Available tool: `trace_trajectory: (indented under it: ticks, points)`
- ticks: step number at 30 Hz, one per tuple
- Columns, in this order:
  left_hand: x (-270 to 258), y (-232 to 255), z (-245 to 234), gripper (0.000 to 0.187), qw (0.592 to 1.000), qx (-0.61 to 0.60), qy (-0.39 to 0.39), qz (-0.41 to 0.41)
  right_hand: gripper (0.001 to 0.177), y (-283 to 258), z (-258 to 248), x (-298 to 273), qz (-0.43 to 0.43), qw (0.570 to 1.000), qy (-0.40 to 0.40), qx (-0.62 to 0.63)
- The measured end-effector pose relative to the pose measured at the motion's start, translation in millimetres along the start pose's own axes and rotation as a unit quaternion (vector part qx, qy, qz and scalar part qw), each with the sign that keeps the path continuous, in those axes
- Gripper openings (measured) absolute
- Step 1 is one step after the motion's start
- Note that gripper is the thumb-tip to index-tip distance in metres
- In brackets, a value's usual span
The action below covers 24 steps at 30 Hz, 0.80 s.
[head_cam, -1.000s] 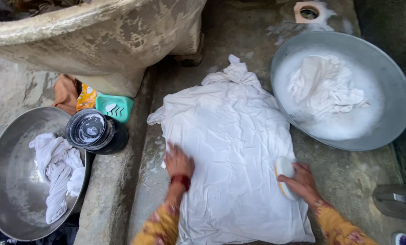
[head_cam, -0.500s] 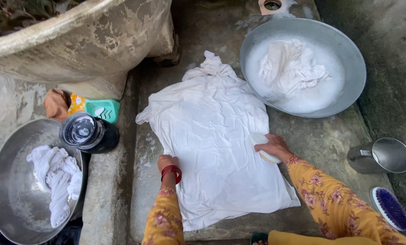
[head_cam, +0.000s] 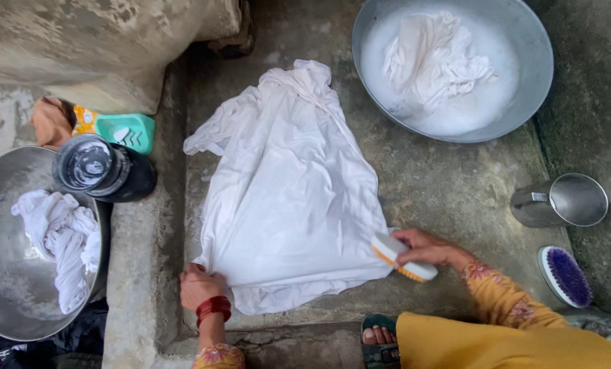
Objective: The person washes white clothes by hand on a concrete floor, applying soap from a bar, scrubbing with a brush, and rinsing them in a metal basin filled with soapy water. They handle a bar of soap, a clothes brush, and a metal basin while working.
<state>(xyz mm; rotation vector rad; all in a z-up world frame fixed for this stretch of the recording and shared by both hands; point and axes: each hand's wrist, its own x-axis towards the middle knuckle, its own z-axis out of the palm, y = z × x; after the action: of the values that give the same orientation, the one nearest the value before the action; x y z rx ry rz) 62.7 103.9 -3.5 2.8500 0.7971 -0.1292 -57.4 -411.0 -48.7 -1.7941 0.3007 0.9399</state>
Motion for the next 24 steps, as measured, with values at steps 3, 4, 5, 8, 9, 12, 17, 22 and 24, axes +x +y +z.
trace_trajectory:
  ticks: [3, 4, 5, 8, 9, 12, 17, 22, 24]
  points:
    - [-32, 39, 10, 0.053, 0.997, 0.006, 0.003, 0.082, 0.074, 25, 5, -10, -0.041, 0.997, -0.057, -0.028]
    - [-42, 55, 17, 0.059, 0.989, -0.044, 0.014, 0.137, 0.083, 29, -4, -14, -0.023, 0.998, -0.037, 0.052]
    - [-51, 81, 30, 0.058, 0.920, -0.076, 0.125, 0.363, 0.094, 30, -6, -18, -0.004, 0.991, -0.016, 0.133]
    - [-113, 167, 64, 0.060, 0.808, -0.197, -0.048, 0.553, 0.093, 13, -29, -31, -0.078, 0.934, 0.090, 0.337]
    - [-122, 194, 73, 0.053, 0.786, -0.188, -0.103, 0.579, 0.093, 1, -38, -27, -0.077, 0.934, 0.093, 0.336]
    - [-121, 264, 112, 0.035, 0.808, -0.250, -0.164, 0.507, 0.088, -31, -51, -16, -0.174, 0.927, 0.122, 0.310]
    - [-32, 347, 186, 0.043, 0.825, -0.327, -0.244, 0.391, 0.068, -37, -3, 16, -0.056, 0.997, 0.052, 0.000]
    - [0, 436, 263, 0.064, 0.786, -0.231, -0.270, 0.506, 0.067, -9, 66, 4, -0.083, 0.994, 0.057, 0.035]
    - [-16, 451, 274, 0.072, 0.748, -0.259, -0.338, 0.508, 0.068, 2, 68, 8, -0.179, 0.980, 0.085, 0.035]
